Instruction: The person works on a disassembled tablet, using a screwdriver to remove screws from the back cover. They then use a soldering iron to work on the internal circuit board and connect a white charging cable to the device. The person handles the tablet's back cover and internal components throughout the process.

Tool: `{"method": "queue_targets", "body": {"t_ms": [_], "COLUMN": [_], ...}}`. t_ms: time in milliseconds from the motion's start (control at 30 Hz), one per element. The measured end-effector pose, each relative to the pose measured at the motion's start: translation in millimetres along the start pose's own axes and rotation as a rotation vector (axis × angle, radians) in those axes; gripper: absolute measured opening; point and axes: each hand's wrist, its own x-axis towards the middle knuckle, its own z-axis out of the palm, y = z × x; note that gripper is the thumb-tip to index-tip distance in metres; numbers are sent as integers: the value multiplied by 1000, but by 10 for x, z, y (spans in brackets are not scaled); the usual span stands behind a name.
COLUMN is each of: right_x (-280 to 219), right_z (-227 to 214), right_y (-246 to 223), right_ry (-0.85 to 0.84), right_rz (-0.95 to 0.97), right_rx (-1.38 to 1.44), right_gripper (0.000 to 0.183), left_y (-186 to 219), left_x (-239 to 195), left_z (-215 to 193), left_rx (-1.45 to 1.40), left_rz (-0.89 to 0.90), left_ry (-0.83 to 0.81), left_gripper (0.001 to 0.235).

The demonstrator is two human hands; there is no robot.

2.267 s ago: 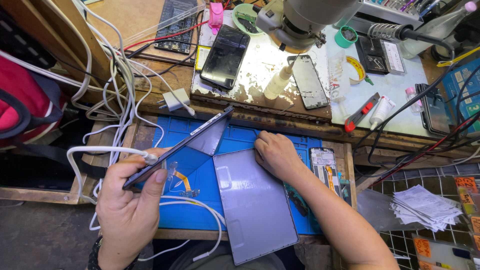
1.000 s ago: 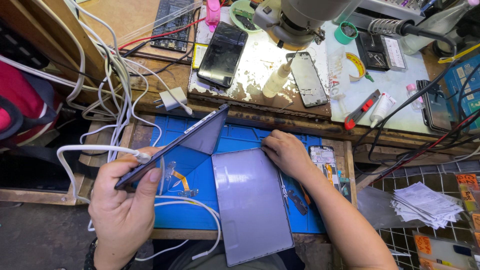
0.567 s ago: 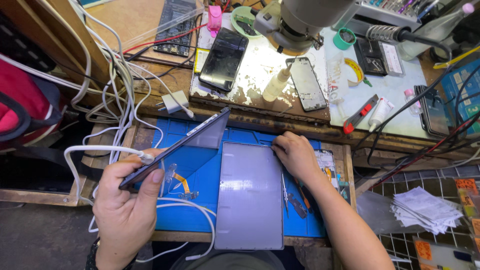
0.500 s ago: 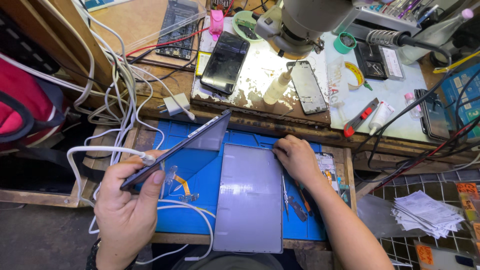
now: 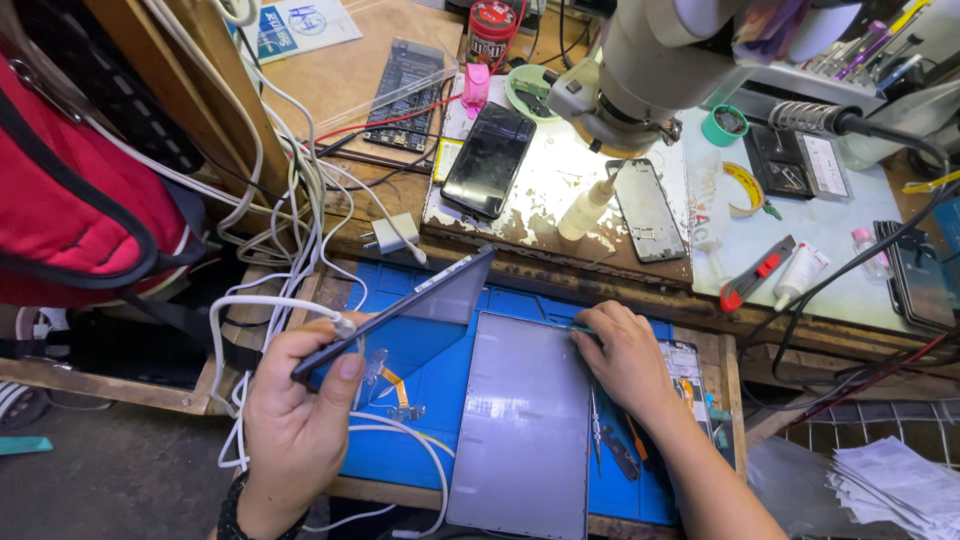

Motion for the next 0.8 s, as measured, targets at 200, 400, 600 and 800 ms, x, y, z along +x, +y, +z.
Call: {"method": "queue_targets", "body": {"t_ms": [200,400,600,800], "right_x": [17,23,-13,-262], "right_z": [-141,-287,-431,-388], "right_y": [-158,-369,-440,-272], "right_ry": [35,37,83,143], "right_rz": [8,136,214,319], "right_rx": [167,338,369,369], "right_gripper": [19,22,25,29], "left_y": [33,108,183,150], "left_x": [-56,-72,-61,-123], "left_z": [5,56,90,107], "left_rx": [171,123,139,125], "left_rz": [-26,67,133,154], "left_ry": [8,-38,-103,-40], "left_gripper": [24,23,22,25]}}
